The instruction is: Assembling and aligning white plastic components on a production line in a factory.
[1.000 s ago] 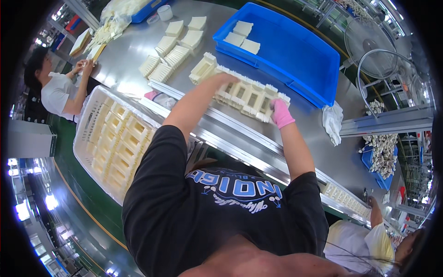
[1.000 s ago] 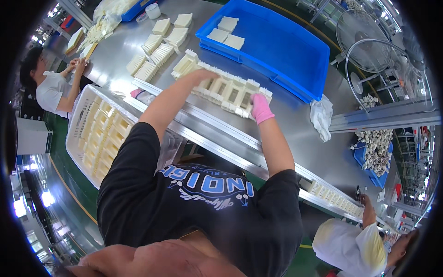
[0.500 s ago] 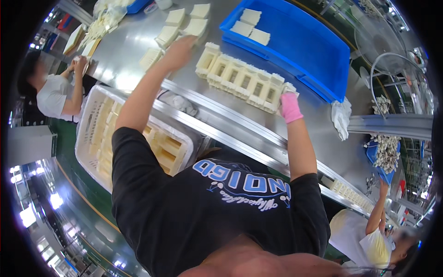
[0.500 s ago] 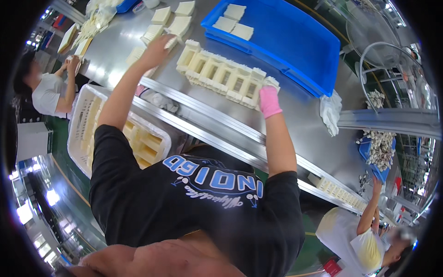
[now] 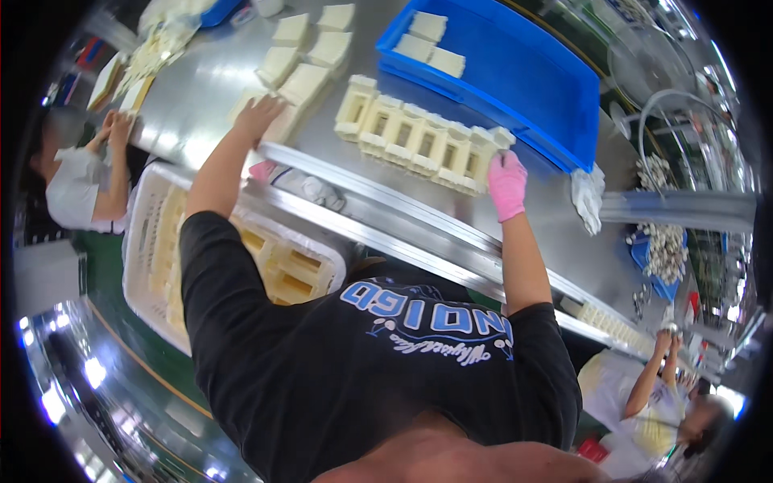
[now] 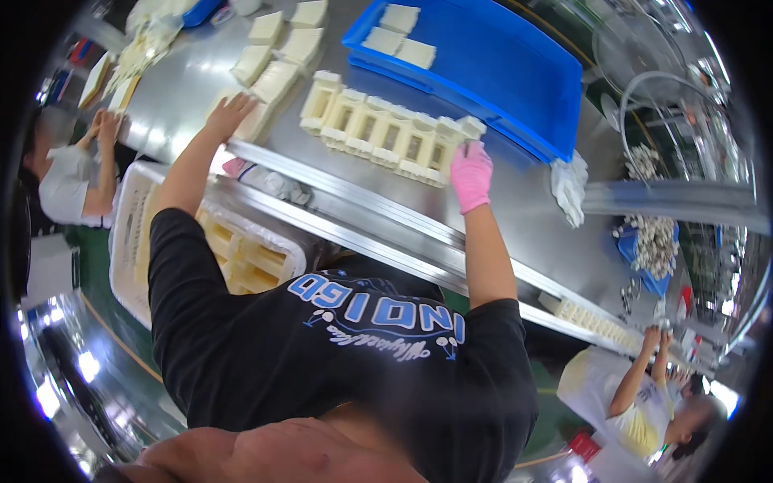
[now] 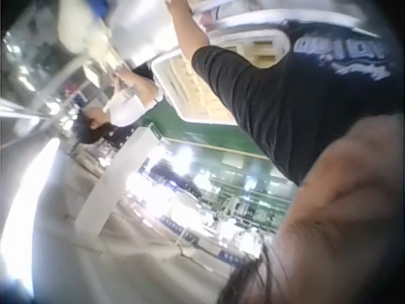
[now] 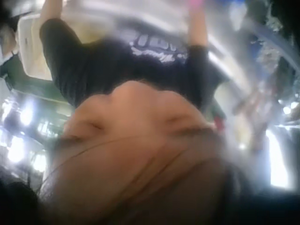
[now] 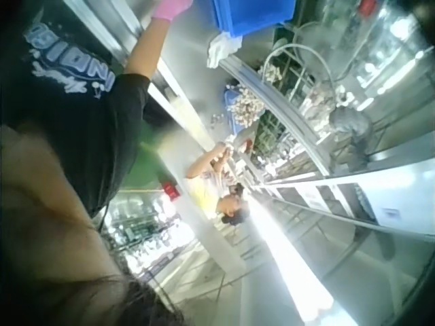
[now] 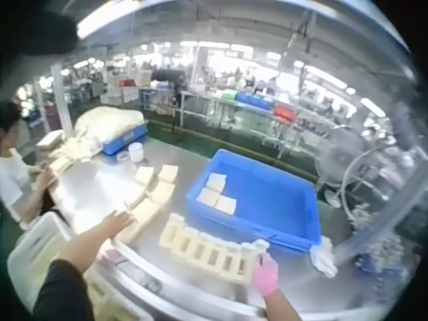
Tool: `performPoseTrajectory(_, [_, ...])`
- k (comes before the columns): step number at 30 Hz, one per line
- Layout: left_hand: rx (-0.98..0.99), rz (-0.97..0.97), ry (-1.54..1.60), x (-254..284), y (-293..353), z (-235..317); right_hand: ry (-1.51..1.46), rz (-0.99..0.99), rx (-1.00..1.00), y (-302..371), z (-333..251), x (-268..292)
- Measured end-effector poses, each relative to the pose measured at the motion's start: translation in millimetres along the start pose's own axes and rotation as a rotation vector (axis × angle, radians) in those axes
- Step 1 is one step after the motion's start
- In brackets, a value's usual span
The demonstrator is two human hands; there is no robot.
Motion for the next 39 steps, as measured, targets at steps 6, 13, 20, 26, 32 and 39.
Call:
performPoseTrajectory(6, [-0.112, -0.007, -0.008, 21.8, 29.0, 4.0, -0.226, 0.158, -0.118, 6.2, 6.0, 10.5])
performPoseTrajectory(13, [-0.109, 0.016, 0.094, 21.6, 45.7, -4.9, -0.517, 0.336, -0.258, 16.6, 41.8, 1.3])
performPoseTrajectory(20, [-0.200, 0.132, 0.203, 14.4, 47.7, 6.5, -0.697, 0.299, -0.352, 16.2, 31.9, 4.7])
performPoseTrajectory(26, [-0.154, 0.018, 0.076, 38.5, 37.7, 10.7, -0.653, 0.283, -0.424, 14.6, 30.9, 4.0])
performPoseTrajectory(32, [-0.098, 0.160, 0.048, 0.2, 25.3, 4.4, -0.710, 0.291, -0.439, 17.6, 36.0, 1.3])
performPoseTrajectory(39, [0.127, 0.120, 0.465, -0.2, 12.1, 20.7, -0.364, 0.187, -0.201, 20.2, 52.3, -10.0])
Point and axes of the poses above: each hand's wrist, its own y-axis away from the middle knuckle, its own x-axis out of the back of the hand, z = x × y, the point moved 1 cm from there along -y, towards the middle knuckle, and after that the axes turned 15 degrees about x, right-handed, at the moved point
